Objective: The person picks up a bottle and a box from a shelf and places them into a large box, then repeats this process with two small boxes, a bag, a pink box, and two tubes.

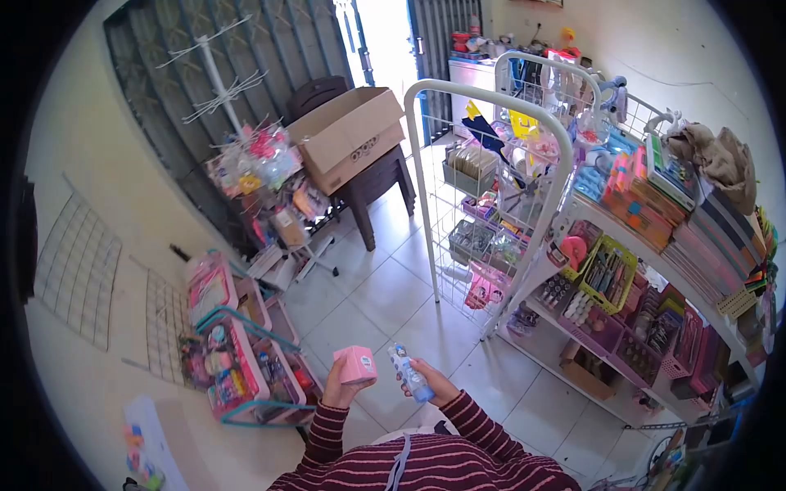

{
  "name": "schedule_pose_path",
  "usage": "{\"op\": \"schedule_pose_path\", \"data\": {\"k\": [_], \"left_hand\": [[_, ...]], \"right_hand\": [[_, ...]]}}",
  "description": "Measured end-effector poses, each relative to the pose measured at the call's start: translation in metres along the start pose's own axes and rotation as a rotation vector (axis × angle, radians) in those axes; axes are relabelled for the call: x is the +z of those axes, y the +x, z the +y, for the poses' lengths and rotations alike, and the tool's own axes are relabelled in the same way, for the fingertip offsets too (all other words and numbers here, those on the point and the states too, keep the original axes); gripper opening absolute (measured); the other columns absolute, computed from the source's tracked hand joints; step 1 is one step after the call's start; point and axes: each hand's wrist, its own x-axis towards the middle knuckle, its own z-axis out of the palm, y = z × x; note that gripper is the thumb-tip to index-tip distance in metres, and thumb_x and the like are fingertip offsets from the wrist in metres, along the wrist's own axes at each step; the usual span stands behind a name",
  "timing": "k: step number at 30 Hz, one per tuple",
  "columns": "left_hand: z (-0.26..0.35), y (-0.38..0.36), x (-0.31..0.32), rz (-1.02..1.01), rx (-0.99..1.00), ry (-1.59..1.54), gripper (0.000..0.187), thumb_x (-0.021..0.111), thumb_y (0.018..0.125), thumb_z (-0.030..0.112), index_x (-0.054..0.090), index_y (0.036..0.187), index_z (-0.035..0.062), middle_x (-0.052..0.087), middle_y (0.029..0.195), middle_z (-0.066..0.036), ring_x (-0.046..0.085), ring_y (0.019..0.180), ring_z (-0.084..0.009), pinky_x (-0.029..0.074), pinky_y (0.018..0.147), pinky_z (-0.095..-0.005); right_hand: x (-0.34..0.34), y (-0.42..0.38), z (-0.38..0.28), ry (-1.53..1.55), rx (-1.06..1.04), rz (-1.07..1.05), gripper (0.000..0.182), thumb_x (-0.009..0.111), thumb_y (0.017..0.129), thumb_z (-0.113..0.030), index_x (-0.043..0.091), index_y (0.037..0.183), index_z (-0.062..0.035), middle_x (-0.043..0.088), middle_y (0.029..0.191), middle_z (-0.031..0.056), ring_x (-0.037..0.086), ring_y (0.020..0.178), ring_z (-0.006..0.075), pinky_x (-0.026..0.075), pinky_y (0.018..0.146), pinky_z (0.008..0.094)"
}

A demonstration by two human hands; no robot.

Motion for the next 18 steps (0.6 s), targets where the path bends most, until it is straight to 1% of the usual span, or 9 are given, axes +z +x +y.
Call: {"op": "schedule_pose_path", "data": {"k": [4, 8, 10, 11, 13, 14, 15, 17, 18], "left_hand": [[0.012, 0.064, -0.004, -0.077, -0.022, 0.02, 0.043, 0.042, 0.079, 0.036, 0.037, 0.108, 0.0052, 0.048, 0.099, -0.01, 0.049, 0.088, -0.0224, 0.043, 0.071, -0.0397], [0.013, 0.127, -0.021, -0.038, -0.119, -0.075, 0.044, 0.043, 0.078, 0.037, 0.037, 0.109, 0.0065, 0.047, 0.101, -0.011, 0.047, 0.091, -0.0239, 0.042, 0.073, -0.0416], [0.033, 0.159, -0.02, -0.044, -0.197, -0.111, 0.045, 0.044, 0.077, 0.038, 0.037, 0.109, 0.0078, 0.045, 0.103, -0.012, 0.046, 0.093, -0.0258, 0.041, 0.074, -0.0441], [0.044, 0.181, -0.021, -0.049, -0.187, -0.115, 0.045, 0.044, 0.077, 0.038, 0.037, 0.109, 0.0078, 0.045, 0.103, -0.012, 0.046, 0.093, -0.0258, 0.041, 0.074, -0.0441], [0.065, 0.22, -0.026, 0.021, -0.244, -0.087, 0.045, 0.043, 0.077, 0.039, 0.037, 0.109, 0.0073, 0.045, 0.103, -0.012, 0.047, 0.091, -0.0256, 0.041, 0.073, -0.0444], [0.078, 0.241, -0.03, 0.026, -0.235, -0.089, 0.042, 0.044, 0.078, 0.034, 0.036, 0.109, 0.007, 0.045, 0.101, -0.012, 0.048, 0.089, -0.0247, 0.042, 0.072, -0.0428], [0.097, 0.259, -0.027, 0.025, -0.235, -0.084, 0.042, 0.044, 0.078, 0.034, 0.036, 0.109, 0.007, 0.045, 0.101, -0.012, 0.048, 0.089, -0.0247, 0.042, 0.072, -0.0428], [0.135, 0.296, -0.017, 0.017, -0.046, 0.112, 0.032, 0.044, 0.08, 0.023, 0.035, 0.107, 0.0088, 0.046, 0.095, -0.009, 0.049, 0.085, -0.0207, 0.046, 0.066, -0.0377], [0.152, 0.317, -0.016, 0.017, -0.047, 0.117, 0.032, 0.044, 0.08, 0.023, 0.035, 0.107, 0.0088, 0.046, 0.095, -0.009, 0.049, 0.085, -0.0207, 0.046, 0.066, -0.0377]], "right_hand": [[-0.02, 0.053, -0.021, 0.02, -0.027, 0.068, 0.032, 0.037, 0.084, -0.028, 0.036, 0.106, -0.0047, 0.052, 0.084, 0.0102, 0.053, 0.063, 0.0172, 0.045, 0.054, 0.0274], [-0.054, 0.125, -0.042, 0.055, 0.031, 0.122, 0.033, 0.037, 0.084, -0.028, 0.038, 0.105, -0.0028, 0.052, 0.083, 0.0112, 0.054, 0.063, 0.0184, 0.046, 0.055, 0.0288], [-0.057, 0.165, -0.067, 0.046, 0.058, 0.118, 0.033, 0.037, 0.084, -0.028, 0.038, 0.105, -0.0027, 0.052, 0.083, 0.0114, 0.054, 0.063, 0.0182, 0.047, 0.055, 0.0286], [-0.058, 0.186, -0.085, 0.036, 0.084, 0.123, 0.033, 0.037, 0.084, -0.028, 0.038, 0.105, -0.0026, 0.052, 0.084, 0.0117, 0.054, 0.063, 0.018, 0.047, 0.055, 0.0284], [-0.056, 0.228, -0.118, 0.052, 0.087, 0.115, 0.032, 0.037, 0.084, -0.028, 0.038, 0.104, -0.0029, 0.052, 0.083, 0.0116, 0.054, 0.063, 0.0178, 0.047, 0.054, 0.0278], [-0.055, 0.25, -0.135, 0.03, 0.061, 0.104, 0.031, 0.037, 0.084, -0.027, 0.038, 0.103, -0.0033, 0.052, 0.083, 0.0114, 0.054, 0.063, 0.0178, 0.047, 0.054, 0.0278], [-0.049, 0.274, -0.156, 0.007, 0.029, 0.089, 0.03, 0.037, 0.084, -0.027, 0.037, 0.102, -0.0036, 0.052, 0.083, 0.0112, 0.054, 0.063, 0.0178, 0.047, 0.054, 0.0277], [-0.026, 0.313, -0.204, -0.058, -0.02, 0.11, 0.028, 0.038, 0.084, -0.026, 0.036, 0.101, -0.0043, 0.052, 0.082, 0.0107, 0.053, 0.062, 0.0174, 0.047, 0.054, 0.027], [-0.022, 0.335, -0.224, -0.073, -0.051, 0.078, 0.027, 0.038, 0.083, -0.026, 0.035, 0.1, -0.0044, 0.051, 0.082, 0.0106, 0.053, 0.061, 0.0172, 0.047, 0.054, 0.0267]]}}
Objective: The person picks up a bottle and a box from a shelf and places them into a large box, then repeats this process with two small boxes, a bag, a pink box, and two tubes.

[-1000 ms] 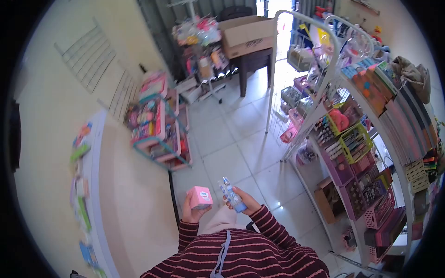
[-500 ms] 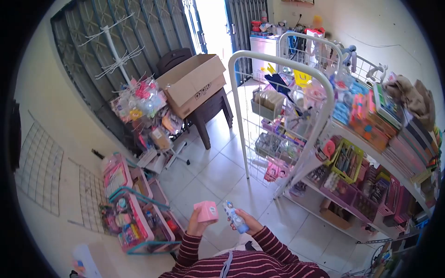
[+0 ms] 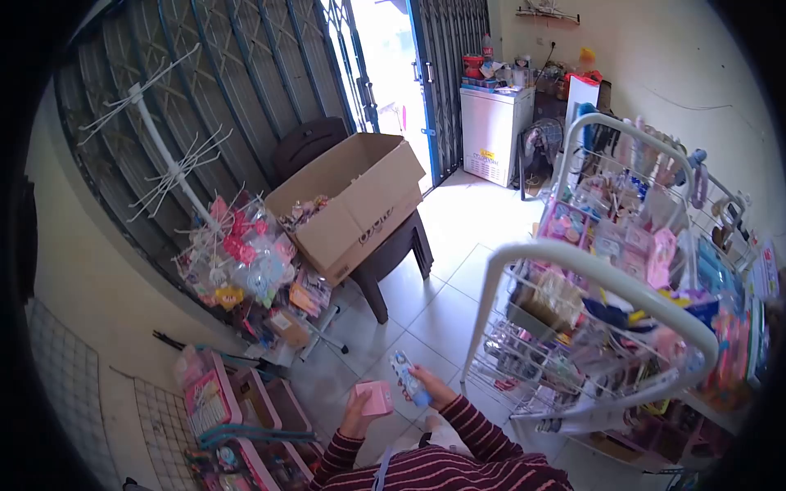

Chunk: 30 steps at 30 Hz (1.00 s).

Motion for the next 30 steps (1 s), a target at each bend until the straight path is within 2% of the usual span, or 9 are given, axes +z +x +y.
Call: {"op": "schedule_pose_path", "data": {"k": [5, 9, 11, 15, 17, 18, 20, 25, 30], "left_hand": [[0.052, 0.07, -0.007, 0.087, 0.207, -0.132, 0.029, 0.046, 0.079, 0.017, 0.036, 0.105, 0.0084, 0.046, 0.094, -0.009, 0.05, 0.082, -0.0204, 0.048, 0.064, -0.0366], [0.039, 0.127, -0.056, 0.198, 0.214, -0.122, 0.032, 0.044, 0.079, 0.026, 0.037, 0.105, 0.0091, 0.047, 0.096, -0.011, 0.049, 0.087, -0.0228, 0.046, 0.065, -0.0414], [0.046, 0.147, -0.073, 0.223, 0.058, -0.294, 0.031, 0.044, 0.079, 0.029, 0.04, 0.103, 0.0092, 0.048, 0.097, -0.012, 0.049, 0.089, -0.0247, 0.045, 0.068, -0.0431], [0.082, 0.213, -0.113, 0.166, -0.063, -0.442, 0.037, 0.051, 0.076, 0.025, 0.039, 0.104, 0.0051, 0.048, 0.095, -0.01, 0.049, 0.088, -0.0217, 0.045, 0.072, -0.0387], [0.091, 0.26, -0.151, -0.105, -0.085, -0.171, 0.045, 0.054, 0.074, 0.024, 0.035, 0.11, 0.0051, 0.046, 0.098, -0.01, 0.048, 0.09, -0.0213, 0.044, 0.075, -0.0371], [0.134, 0.27, -0.121, -0.17, 0.052, -0.057, 0.058, 0.061, 0.069, 0.022, 0.029, 0.114, 0.0052, 0.043, 0.103, -0.009, 0.047, 0.093, -0.0194, 0.042, 0.077, -0.0339], [0.197, 0.307, -0.1, -0.377, 0.051, 0.188, 0.07, 0.068, 0.061, 0.019, 0.026, 0.116, 0.0061, 0.04, 0.107, -0.008, 0.043, 0.097, -0.0178, 0.038, 0.081, -0.0316], [0.287, 0.404, -0.043, -0.526, 0.34, 0.451, 0.08, 0.076, 0.048, 0.021, 0.031, 0.113, 0.0069, 0.04, 0.104, -0.005, 0.039, 0.1, -0.0162, 0.031, 0.086, -0.0301], [0.309, 0.458, -0.032, -0.505, 0.504, 0.081, 0.085, 0.077, 0.045, 0.023, 0.029, 0.112, 0.007, 0.042, 0.101, -0.007, 0.042, 0.095, -0.0175, 0.034, 0.082, -0.0302]], "right_hand": [[0.01, 0.095, -0.063, -0.036, -0.071, -0.014, 0.026, 0.039, 0.083, -0.025, 0.035, 0.099, -0.0046, 0.051, 0.081, 0.0106, 0.053, 0.06, 0.0168, 0.046, 0.053, 0.0262], [0.011, 0.151, -0.089, -0.004, -0.056, -0.002, 0.027, 0.039, 0.083, -0.024, 0.035, 0.099, -0.0041, 0.051, 0.079, 0.0108, 0.053, 0.06, 0.0171, 0.046, 0.053, 0.0267], [-0.002, 0.18, -0.092, 0.007, -0.05, 0.018, 0.027, 0.04, 0.083, -0.024, 0.035, 0.099, -0.0038, 0.051, 0.079, 0.0109, 0.053, 0.06, 0.0173, 0.047, 0.053, 0.027], [-0.029, 0.246, -0.125, -0.051, -0.044, 0.218, 0.026, 0.041, 0.082, -0.024, 0.037, 0.096, -0.003, 0.051, 0.077, 0.0115, 0.053, 0.058, 0.0183, 0.047, 0.052, 0.0286], [-0.04, 0.281, -0.15, -0.11, -0.054, 0.339, 0.026, 0.042, 0.081, -0.023, 0.038, 0.096, -0.0028, 0.051, 0.076, 0.0118, 0.053, 0.057, 0.0181, 0.046, 0.051, 0.0283], [-0.034, 0.295, -0.17, -0.096, -0.147, 0.315, 0.028, 0.043, 0.081, -0.023, 0.036, 0.098, -0.0027, 0.051, 0.076, 0.0112, 0.052, 0.056, 0.0176, 0.046, 0.049, 0.0277], [-0.023, 0.322, -0.217, -0.071, -0.334, 0.265, 0.031, 0.043, 0.08, -0.023, 0.034, 0.102, -0.0024, 0.05, 0.076, 0.0107, 0.052, 0.055, 0.0168, 0.045, 0.049, 0.0269], [0.013, 0.358, -0.296, -0.096, -0.569, 0.26, 0.035, 0.043, 0.079, -0.017, 0.03, 0.109, -0.0033, 0.049, 0.083, 0.0108, 0.051, 0.061, 0.0155, 0.045, 0.053, 0.0258], [0.019, 0.376, -0.34, -0.131, -0.333, -0.04, 0.067, 0.056, 0.066, -0.008, 0.019, 0.122, -0.0052, 0.047, 0.095, 0.0098, 0.048, 0.073, 0.0132, 0.043, 0.059, 0.0239]]}}
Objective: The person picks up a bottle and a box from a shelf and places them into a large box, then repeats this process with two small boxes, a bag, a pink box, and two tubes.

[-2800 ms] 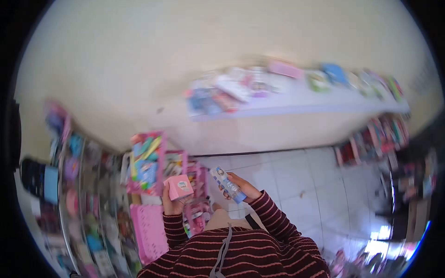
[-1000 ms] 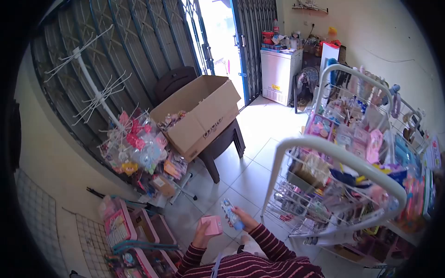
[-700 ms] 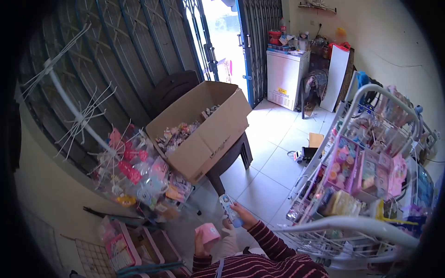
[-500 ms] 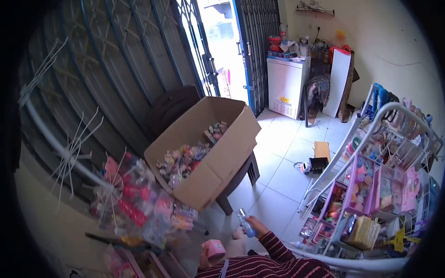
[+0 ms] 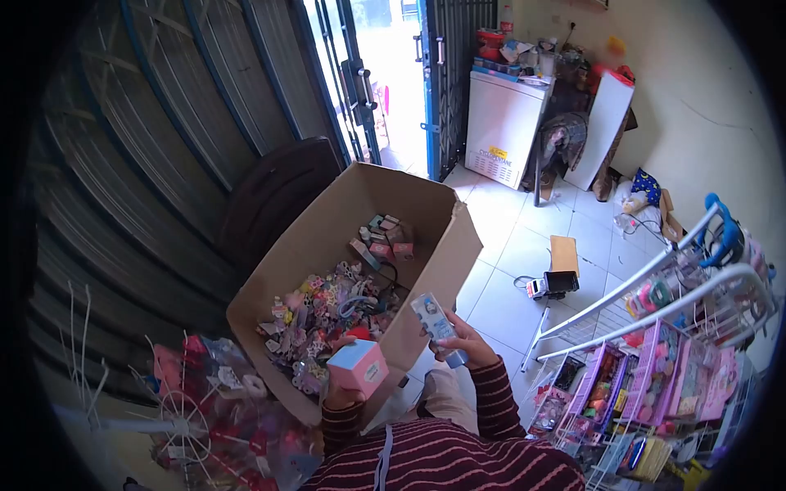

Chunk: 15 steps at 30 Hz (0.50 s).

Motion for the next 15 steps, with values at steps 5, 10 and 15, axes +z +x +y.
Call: {"op": "schedule_pose_path", "data": {"k": [5, 10, 15], "left_hand": [[0.013, 0.038, -0.022, 0.285, -0.086, -0.022, 0.077, 0.074, 0.05, 0.016, 0.029, 0.112, 0.0066, 0.045, 0.096, -0.009, 0.048, 0.09, -0.02, 0.045, 0.071, -0.0296], [0.013, 0.099, -0.027, 0.52, -0.374, 0.489, 0.071, 0.072, 0.055, 0.016, 0.029, 0.11, 0.0042, 0.044, 0.096, -0.011, 0.048, 0.086, -0.0178, 0.043, 0.072, -0.0292], [-0.05, 0.166, -0.071, 0.468, -0.833, 0.179, 0.071, 0.072, 0.056, 0.018, 0.029, 0.111, 0.0049, 0.048, 0.088, -0.01, 0.05, 0.082, -0.0173, 0.043, 0.071, -0.0317]], "right_hand": [[0.001, 0.094, -0.072, -0.676, 0.065, -0.072, 0.061, 0.059, 0.066, -0.008, 0.027, 0.119, -0.0034, 0.045, 0.1, 0.0081, 0.043, 0.089, 0.0126, 0.04, 0.071, 0.0258], [-0.056, 0.257, -0.095, -1.801, 0.261, -0.24, 0.048, 0.053, 0.07, -0.021, 0.035, 0.111, -0.0037, 0.051, 0.098, 0.0153, 0.051, 0.089, 0.025, 0.042, 0.072, 0.0352], [-0.079, 0.345, -0.097, -2.014, 0.446, -0.267, 0.046, 0.051, 0.071, -0.025, 0.038, 0.109, -0.0037, 0.053, 0.094, 0.0156, 0.051, 0.088, 0.0271, 0.042, 0.072, 0.0361]]}}
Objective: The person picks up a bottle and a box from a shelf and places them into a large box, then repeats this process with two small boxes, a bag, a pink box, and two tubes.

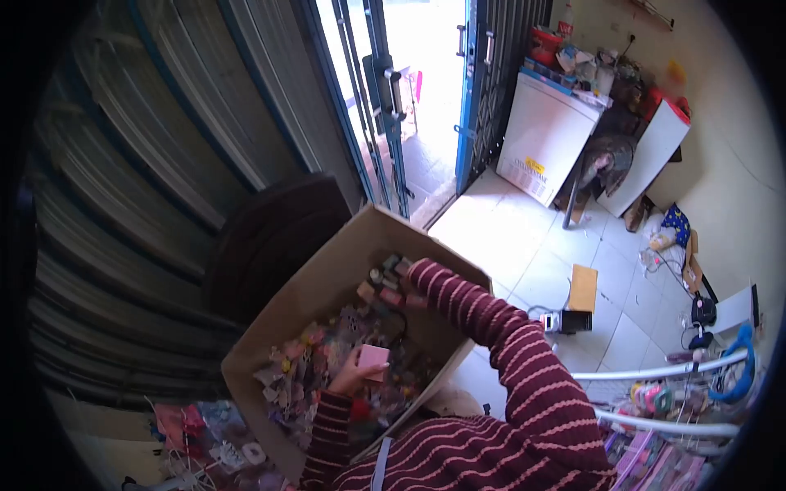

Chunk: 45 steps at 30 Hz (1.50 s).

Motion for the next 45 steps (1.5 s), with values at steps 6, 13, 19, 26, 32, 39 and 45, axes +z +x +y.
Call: {"op": "schedule_pose_path", "data": {"k": [6, 13, 19, 26, 32, 39, 45], "left_hand": [[-0.066, 0.149, -0.007, -0.201, -0.086, 0.114, 0.052, 0.06, 0.069, 0.021, 0.037, 0.113, 0.0059, 0.049, 0.1, -0.004, 0.049, 0.086, -0.0139, 0.041, 0.076, -0.0284], [0.001, 0.225, -0.02, -0.289, 0.326, 0.574, 0.05, 0.055, 0.073, 0.027, 0.036, 0.114, 0.005, 0.048, 0.104, -0.006, 0.047, 0.092, -0.0155, 0.039, 0.078, -0.0277], [0.018, 0.23, -0.019, -0.278, 0.365, 0.69, 0.05, 0.054, 0.074, 0.029, 0.036, 0.114, 0.0045, 0.047, 0.105, -0.006, 0.046, 0.094, -0.0161, 0.039, 0.079, -0.0273], [-0.027, 0.18, -0.007, -0.204, 0.37, 0.702, 0.05, 0.052, 0.076, 0.031, 0.036, 0.114, 0.004, 0.046, 0.107, -0.007, 0.045, 0.097, -0.0168, 0.038, 0.08, -0.0269], [0.0, 0.048, -0.003, -0.041, 0.364, 0.613, 0.047, 0.049, 0.077, 0.03, 0.037, 0.113, 0.0027, 0.049, 0.102, -0.014, 0.045, 0.099, -0.0214, 0.033, 0.086, -0.0308], [-0.037, -0.202, 0.04, 0.256, 0.592, 0.03, 0.044, 0.047, 0.079, 0.024, 0.033, 0.115, 0.0018, 0.043, 0.11, -0.013, 0.043, 0.101, -0.0196, 0.034, 0.084, -0.0317], [-0.235, -0.342, 0.087, 0.705, 0.985, -0.544, 0.053, 0.051, 0.076, 0.028, 0.031, 0.113, -0.0035, 0.047, 0.098, -0.02, 0.047, 0.092, -0.0262, 0.037, 0.079, -0.0352]], "right_hand": [[0.045, 0.042, 0.026, -0.068, -0.05, 0.234, 0.046, 0.05, 0.071, -0.028, 0.039, 0.108, -0.004, 0.054, 0.092, 0.0159, 0.052, 0.086, 0.0276, 0.043, 0.07, 0.0362], [0.143, 0.103, 0.037, -0.096, -0.096, 0.565, 0.046, 0.049, 0.071, -0.031, 0.04, 0.108, -0.0044, 0.054, 0.089, 0.0162, 0.053, 0.083, 0.0282, 0.043, 0.068, 0.0363], [0.188, 0.149, 0.033, -0.145, -0.167, 0.739, 0.047, 0.049, 0.071, -0.034, 0.041, 0.107, -0.0047, 0.055, 0.086, 0.0165, 0.054, 0.081, 0.0287, 0.044, 0.067, 0.0364], [0.185, 0.158, 0.046, -0.234, -0.339, 0.833, 0.048, 0.048, 0.071, -0.037, 0.043, 0.106, -0.0051, 0.056, 0.083, 0.0168, 0.055, 0.078, 0.0293, 0.044, 0.065, 0.0365], [-0.011, -0.004, -0.061, -0.076, -0.468, -0.072, 0.038, 0.048, 0.074, -0.029, 0.045, 0.104, -0.0063, 0.055, 0.09, 0.0145, 0.055, 0.079, 0.0267, 0.044, 0.068, 0.0344], [0.04, -0.148, -0.158, 0.91, -1.125, -0.452, 0.028, 0.048, 0.076, -0.007, 0.045, 0.104, -0.0024, 0.054, 0.091, 0.0073, 0.052, 0.086, 0.0149, 0.04, 0.076, 0.027], [0.177, -0.248, -0.287, 0.996, -1.099, -1.32, 0.024, 0.05, 0.077, -0.006, 0.047, 0.1, -0.0031, 0.05, 0.083, 0.0024, 0.046, 0.081, 0.0099, 0.037, 0.074, 0.0234]]}}
